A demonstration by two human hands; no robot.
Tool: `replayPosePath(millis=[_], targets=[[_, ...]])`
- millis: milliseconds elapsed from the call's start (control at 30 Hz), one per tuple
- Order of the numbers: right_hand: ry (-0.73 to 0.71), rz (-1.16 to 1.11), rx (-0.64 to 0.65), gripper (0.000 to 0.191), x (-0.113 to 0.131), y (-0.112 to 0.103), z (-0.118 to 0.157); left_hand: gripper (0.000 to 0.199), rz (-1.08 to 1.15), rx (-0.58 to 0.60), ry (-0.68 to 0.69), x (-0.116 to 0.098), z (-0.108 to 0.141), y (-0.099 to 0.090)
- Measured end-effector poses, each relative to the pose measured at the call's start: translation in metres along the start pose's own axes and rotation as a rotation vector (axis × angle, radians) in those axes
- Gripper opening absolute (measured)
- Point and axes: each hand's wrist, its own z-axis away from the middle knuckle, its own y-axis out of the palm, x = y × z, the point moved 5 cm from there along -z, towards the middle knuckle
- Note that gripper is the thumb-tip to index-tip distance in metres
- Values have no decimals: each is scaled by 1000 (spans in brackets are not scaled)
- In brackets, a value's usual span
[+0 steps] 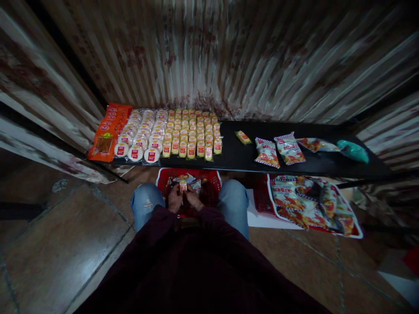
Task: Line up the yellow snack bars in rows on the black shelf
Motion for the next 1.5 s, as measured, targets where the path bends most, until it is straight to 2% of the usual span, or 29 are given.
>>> replayPosePath(millis=[100,200,500,700,833,1100,1300,1500], targets=[[105,-92,-27,45,-3,-1,4,46,-6,-14,-5,0,3,0],[83,-64,-40,44,5,-1,8,48,-20,-52,8,-3,6,-5],[-204,180,-51,42,57,4,16,49,-34,-269,202,-36,14,-35],[-320,231,-139,40,86,6,13,47,-33,-321,295,-63,11,-57],[-439,215,-147,40,102,8,10,43,-28,-377,320,-74,6,-69],[-537,133,-135,57,132,6,0,39,17,-396,349,-93,-16,-81],[-585,112,-171,46,151,3,-14,39,20,-417,397,-110,-32,-87],[-625,163,-198,40,161,0,-25,38,24,-394,399,-112,-45,-85]])
